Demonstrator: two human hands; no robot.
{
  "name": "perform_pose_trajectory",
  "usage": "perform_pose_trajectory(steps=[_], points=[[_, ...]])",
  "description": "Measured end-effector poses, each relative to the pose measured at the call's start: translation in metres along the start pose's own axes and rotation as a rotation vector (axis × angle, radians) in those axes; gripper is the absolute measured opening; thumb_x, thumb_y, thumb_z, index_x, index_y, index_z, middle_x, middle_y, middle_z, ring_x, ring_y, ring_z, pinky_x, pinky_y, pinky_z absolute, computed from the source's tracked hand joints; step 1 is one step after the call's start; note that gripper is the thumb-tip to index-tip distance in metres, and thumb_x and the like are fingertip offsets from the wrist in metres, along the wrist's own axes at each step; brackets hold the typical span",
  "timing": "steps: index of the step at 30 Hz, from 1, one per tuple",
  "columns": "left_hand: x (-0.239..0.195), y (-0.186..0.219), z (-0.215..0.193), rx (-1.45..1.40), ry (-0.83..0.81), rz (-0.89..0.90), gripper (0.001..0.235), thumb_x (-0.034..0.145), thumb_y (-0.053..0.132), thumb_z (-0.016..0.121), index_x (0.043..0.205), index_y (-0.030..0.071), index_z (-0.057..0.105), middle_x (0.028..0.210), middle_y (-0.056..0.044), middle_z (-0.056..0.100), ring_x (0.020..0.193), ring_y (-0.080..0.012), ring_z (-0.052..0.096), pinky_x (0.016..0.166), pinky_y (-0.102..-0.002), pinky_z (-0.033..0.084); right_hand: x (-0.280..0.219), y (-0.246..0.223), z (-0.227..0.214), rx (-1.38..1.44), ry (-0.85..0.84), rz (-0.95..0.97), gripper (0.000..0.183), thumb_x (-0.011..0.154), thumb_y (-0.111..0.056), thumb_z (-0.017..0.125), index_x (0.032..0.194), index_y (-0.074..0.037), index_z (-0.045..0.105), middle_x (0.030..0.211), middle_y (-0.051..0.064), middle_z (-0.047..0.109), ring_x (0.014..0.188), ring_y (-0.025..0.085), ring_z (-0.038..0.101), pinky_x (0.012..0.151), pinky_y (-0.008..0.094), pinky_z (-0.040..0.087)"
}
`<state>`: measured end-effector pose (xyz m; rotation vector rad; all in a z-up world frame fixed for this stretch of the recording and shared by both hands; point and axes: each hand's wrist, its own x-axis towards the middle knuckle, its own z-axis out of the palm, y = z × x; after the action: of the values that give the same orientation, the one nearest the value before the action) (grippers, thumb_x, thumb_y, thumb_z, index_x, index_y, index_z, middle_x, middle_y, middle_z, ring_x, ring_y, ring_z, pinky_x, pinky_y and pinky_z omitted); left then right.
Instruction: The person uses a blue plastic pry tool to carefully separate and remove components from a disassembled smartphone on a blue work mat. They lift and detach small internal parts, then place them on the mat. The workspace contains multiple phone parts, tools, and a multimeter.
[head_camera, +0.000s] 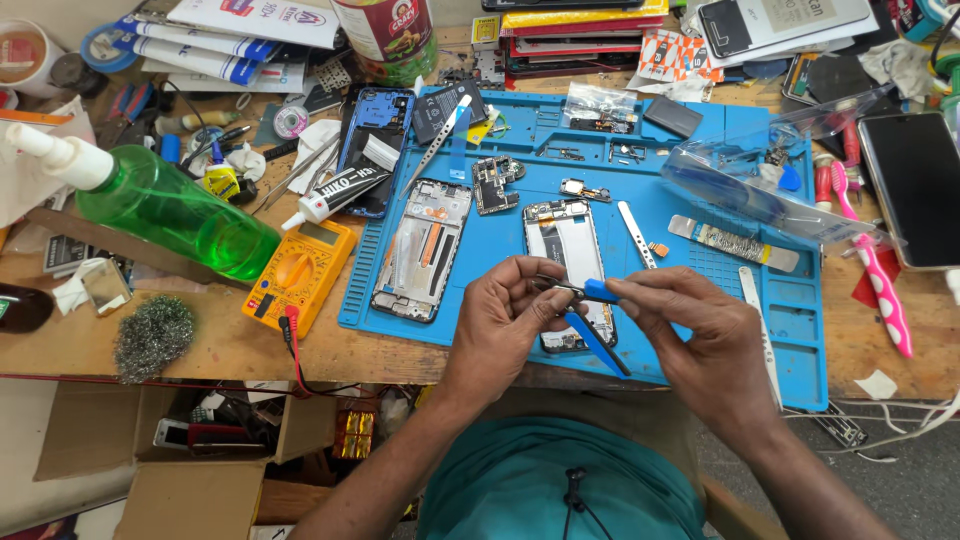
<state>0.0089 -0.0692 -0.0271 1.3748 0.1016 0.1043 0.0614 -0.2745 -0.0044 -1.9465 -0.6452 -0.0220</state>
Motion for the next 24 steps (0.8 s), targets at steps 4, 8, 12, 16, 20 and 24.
perform_pose_trajectory(steps=[4,8,12,16,20,24], points=[[0.002,0.008,-0.004,0.017,-0.014,0.023,0.021,0.101,0.010,0.065,0.118,-0.003,0.062,0.099,-0.009,0.076,0.096,-0.0154,0.077,0.078,-0.024,0.064,0.005,0.000,-0.010,-0.053,-0.018,-0.028,0.029,0.090,0.000,0.071,0.115,-0.012,0.078,0.103,0.006,0.078,0.088,0.013,0.075,0.076,0.027,0.063],[0.000,0.011,0.000,0.092,-0.036,0.029,0.020,0.100,0.008,0.063,0.118,-0.002,0.061,0.099,-0.009,0.077,0.098,-0.0144,0.077,0.079,-0.024,0.065,0.006,-0.002,-0.009,-0.029,-0.091,0.009,0.032,0.087,0.001,0.070,0.115,-0.012,0.078,0.104,0.006,0.079,0.088,0.012,0.077,0.076,0.027,0.064],[0.000,0.014,0.001,0.145,-0.029,0.062,0.019,0.100,0.008,0.064,0.117,-0.001,0.062,0.098,-0.008,0.077,0.096,-0.0138,0.077,0.077,-0.024,0.066,0.007,-0.006,-0.011,-0.025,-0.132,0.099,0.032,0.085,0.000,0.071,0.112,-0.014,0.079,0.101,0.005,0.080,0.084,0.013,0.078,0.073,0.027,0.061],[0.009,0.016,-0.001,0.127,-0.027,0.076,0.019,0.101,0.010,0.064,0.117,-0.001,0.062,0.100,-0.008,0.077,0.096,-0.0131,0.076,0.077,-0.024,0.065,0.003,-0.013,-0.007,-0.240,-0.111,-0.110,0.046,0.079,-0.020,0.080,0.124,-0.013,0.073,0.112,0.010,0.076,0.096,0.024,0.075,0.074,0.035,0.060],[0.015,0.014,-0.001,0.025,-0.022,0.043,0.021,0.100,0.012,0.067,0.117,0.000,0.062,0.099,-0.008,0.076,0.096,-0.0135,0.076,0.076,-0.025,0.065,-0.003,-0.019,0.001,-0.483,-0.084,-0.256,0.078,0.071,-0.035,0.086,0.138,-0.006,0.058,0.126,0.019,0.065,0.111,0.038,0.065,0.090,0.047,0.054],[0.017,0.011,0.001,-0.055,-0.037,0.065,0.021,0.100,0.013,0.068,0.117,0.001,0.063,0.101,-0.007,0.076,0.097,-0.0135,0.076,0.077,-0.025,0.065,0.000,-0.020,0.006,-0.463,-0.039,-0.232,0.070,0.076,-0.024,0.082,0.139,-0.005,0.057,0.127,0.018,0.063,0.114,0.038,0.065,0.092,0.047,0.055]])
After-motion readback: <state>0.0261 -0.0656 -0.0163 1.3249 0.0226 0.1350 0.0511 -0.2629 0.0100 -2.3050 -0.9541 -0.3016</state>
